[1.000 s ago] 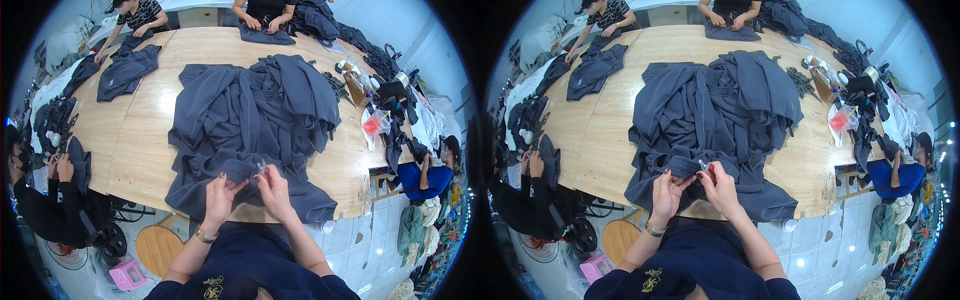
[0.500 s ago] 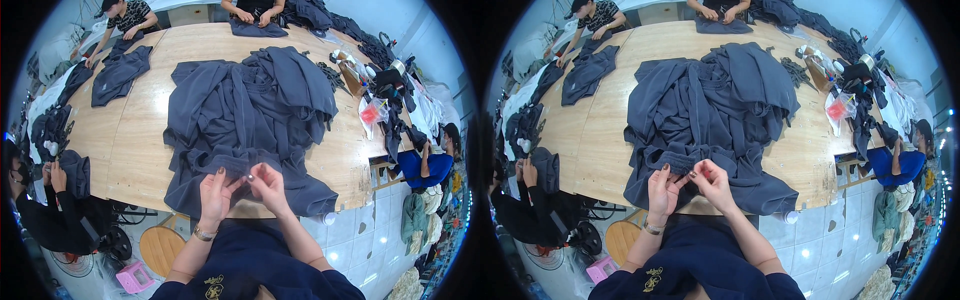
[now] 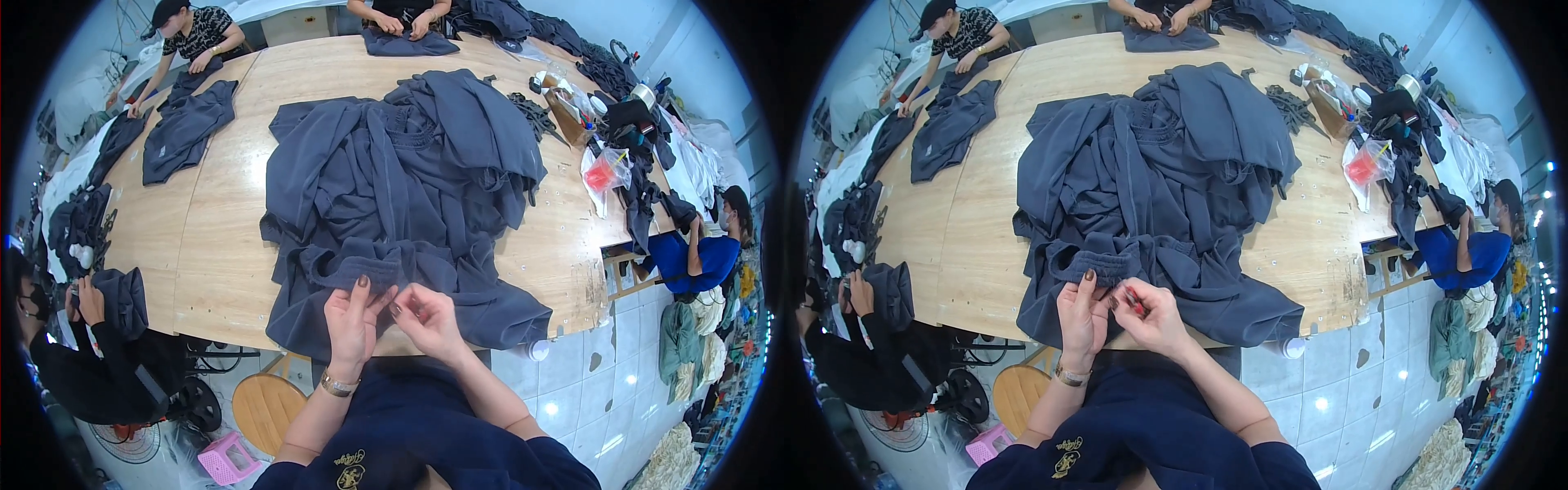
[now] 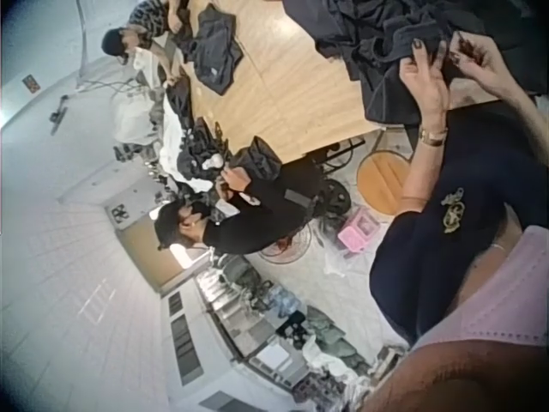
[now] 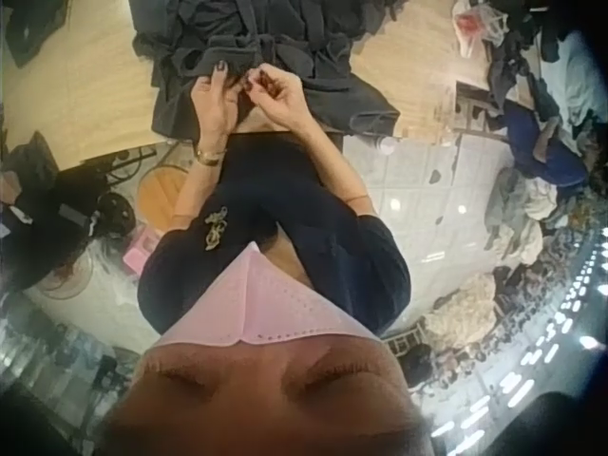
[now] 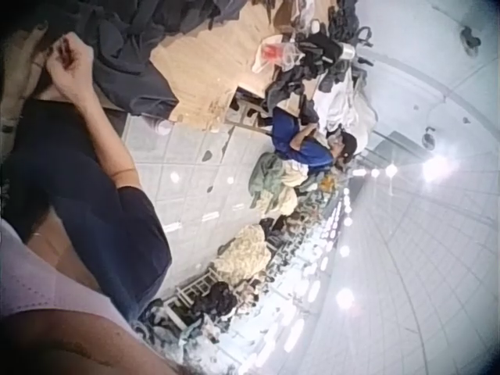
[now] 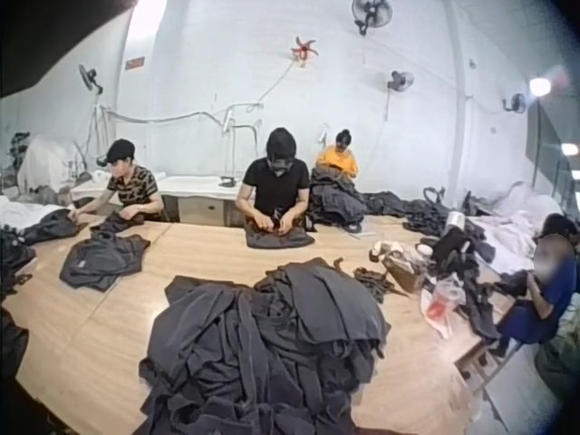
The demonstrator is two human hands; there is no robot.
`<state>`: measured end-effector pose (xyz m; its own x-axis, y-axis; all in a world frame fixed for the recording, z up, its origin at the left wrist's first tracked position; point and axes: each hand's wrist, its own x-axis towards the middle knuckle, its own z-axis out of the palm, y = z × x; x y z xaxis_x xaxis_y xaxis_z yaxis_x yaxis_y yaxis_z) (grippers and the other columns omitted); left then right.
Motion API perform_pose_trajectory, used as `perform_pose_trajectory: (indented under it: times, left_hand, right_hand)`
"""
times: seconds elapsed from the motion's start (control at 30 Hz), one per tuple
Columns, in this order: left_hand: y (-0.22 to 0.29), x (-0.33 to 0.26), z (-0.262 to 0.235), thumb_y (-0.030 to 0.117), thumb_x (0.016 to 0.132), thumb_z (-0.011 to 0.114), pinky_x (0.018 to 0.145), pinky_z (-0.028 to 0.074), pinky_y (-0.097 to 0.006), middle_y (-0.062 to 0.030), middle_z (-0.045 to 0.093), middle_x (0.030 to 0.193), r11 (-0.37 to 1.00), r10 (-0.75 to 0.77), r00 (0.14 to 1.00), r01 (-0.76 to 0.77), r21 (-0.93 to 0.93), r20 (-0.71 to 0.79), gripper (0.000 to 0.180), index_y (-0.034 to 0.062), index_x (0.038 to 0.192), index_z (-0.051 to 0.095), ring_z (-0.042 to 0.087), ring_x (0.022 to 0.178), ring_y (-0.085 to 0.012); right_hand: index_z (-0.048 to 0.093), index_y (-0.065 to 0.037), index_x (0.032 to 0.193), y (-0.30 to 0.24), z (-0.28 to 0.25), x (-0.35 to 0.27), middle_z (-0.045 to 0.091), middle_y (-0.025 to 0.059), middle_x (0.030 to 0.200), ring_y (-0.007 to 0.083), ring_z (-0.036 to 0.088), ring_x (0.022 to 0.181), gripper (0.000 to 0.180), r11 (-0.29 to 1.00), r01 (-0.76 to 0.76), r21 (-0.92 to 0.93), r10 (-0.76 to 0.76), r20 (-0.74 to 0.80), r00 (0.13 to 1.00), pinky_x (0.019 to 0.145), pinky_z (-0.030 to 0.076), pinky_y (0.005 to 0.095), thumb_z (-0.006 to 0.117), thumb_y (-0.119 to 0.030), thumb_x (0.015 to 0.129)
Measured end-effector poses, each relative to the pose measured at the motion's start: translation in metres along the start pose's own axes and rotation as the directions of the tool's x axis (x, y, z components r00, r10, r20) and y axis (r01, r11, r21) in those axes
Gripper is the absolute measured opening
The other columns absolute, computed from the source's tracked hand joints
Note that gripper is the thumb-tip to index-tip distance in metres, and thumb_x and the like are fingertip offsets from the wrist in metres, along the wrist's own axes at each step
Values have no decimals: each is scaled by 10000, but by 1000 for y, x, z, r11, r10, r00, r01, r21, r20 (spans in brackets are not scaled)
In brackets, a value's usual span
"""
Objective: Trim loose threads from finished garments using small clippers or scissors.
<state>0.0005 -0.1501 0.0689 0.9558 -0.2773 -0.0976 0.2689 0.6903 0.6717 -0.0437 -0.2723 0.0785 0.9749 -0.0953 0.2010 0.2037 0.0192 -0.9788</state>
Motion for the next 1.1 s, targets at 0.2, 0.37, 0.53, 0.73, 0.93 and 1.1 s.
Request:
perform_pose_trajectory:
  times: [0.2,0.37,0.53,0.73,0.93,1.1]
  left_hand:
    - [3,2,1,149,927,497,797,524,-356,-122,631,993,997,-70,996,69,-35,-48,186,0,1001,579,624,895,-202]
    - [3,0,1,170,924,504,790,526,-356,-123,638,974,998,-51,996,49,-27,-69,199,3,999,581,629,885,-198]
    - [-1,1,-5,123,936,476,799,517,-338,-100,625,988,1000,11,999,-11,21,-44,170,6,1015,570,612,888,-175]
    - [-2,0,-1,103,929,488,803,517,-324,-84,611,991,999,42,999,-40,34,-32,156,6,1028,559,595,898,-158]
    - [-3,1,0,31,891,532,795,519,-302,-69,601,957,996,75,996,-72,57,-43,128,4,1016,550,595,866,-146]
    - [-7,0,-6,71,914,506,766,513,-290,-80,609,957,992,95,995,-91,89,-41,137,7,1029,544,594,847,-140]
  right_hand:
    - [510,-14,755,-8,-5,9,467,-10,583,60,404,481,144,986,0,-168,-23,-134,991,444,323,228,630,-78,803]
    - [522,-38,815,18,-8,8,542,109,621,276,551,512,253,780,79,-621,-180,-102,978,472,426,341,641,-261,820]
    - [529,-43,816,7,-6,10,543,82,657,271,567,561,286,638,136,-758,-279,-63,958,485,438,345,648,-304,806]
    - [526,-38,790,9,-10,8,556,75,685,250,567,584,284,691,129,-711,-286,-105,952,485,432,333,660,-288,793]
    - [524,-53,772,11,-11,6,530,60,658,227,557,581,256,605,195,-772,-339,-29,940,478,419,318,668,-264,774]
    - [528,-72,739,11,-9,8,495,31,621,188,527,553,244,513,236,-825,-390,21,921,461,397,294,675,-266,755]
